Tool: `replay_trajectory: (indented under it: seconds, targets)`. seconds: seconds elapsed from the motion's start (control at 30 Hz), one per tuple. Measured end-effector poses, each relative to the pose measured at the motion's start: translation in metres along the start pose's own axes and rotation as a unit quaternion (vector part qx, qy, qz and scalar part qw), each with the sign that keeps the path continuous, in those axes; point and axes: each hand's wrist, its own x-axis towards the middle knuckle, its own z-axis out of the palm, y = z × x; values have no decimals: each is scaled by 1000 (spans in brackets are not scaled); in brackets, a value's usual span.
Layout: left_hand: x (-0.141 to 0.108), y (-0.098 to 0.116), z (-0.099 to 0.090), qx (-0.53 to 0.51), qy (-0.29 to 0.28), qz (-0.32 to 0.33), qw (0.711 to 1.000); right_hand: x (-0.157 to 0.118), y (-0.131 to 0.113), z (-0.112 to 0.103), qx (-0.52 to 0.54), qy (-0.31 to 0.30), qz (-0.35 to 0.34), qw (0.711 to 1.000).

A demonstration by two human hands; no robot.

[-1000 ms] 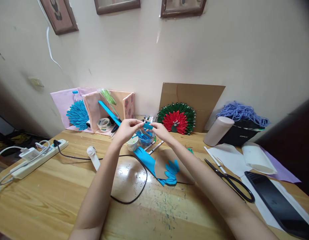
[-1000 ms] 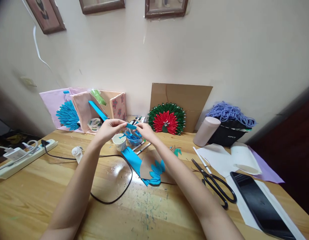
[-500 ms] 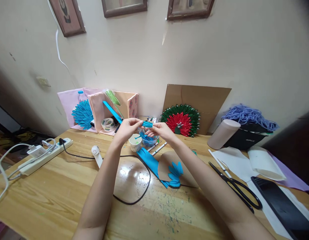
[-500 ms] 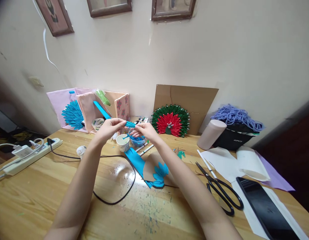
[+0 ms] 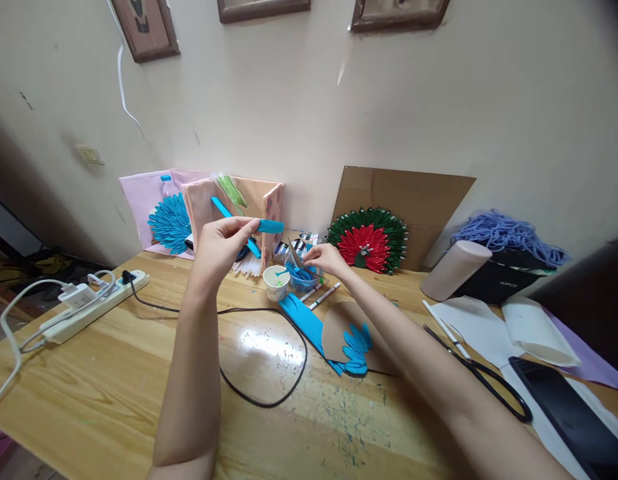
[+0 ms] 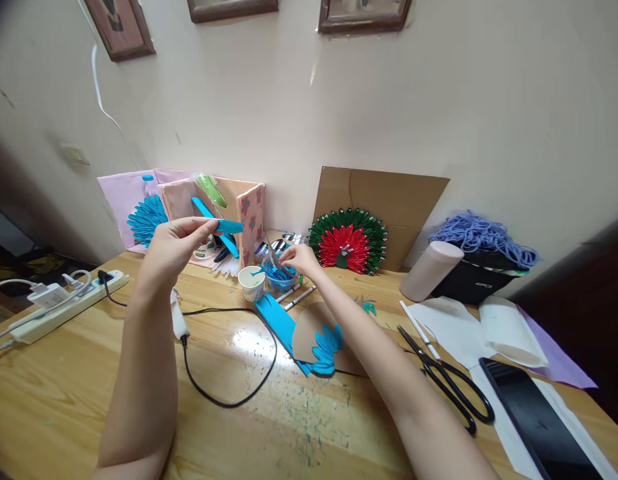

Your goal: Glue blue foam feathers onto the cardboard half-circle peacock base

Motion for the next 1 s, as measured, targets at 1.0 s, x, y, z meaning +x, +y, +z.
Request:
replay_trajectory:
  seconds: [1.0]
  targets:
    - [-4,-3,41,28,-136,-12,990,-22,-9,-22,-139,-62,-71,986]
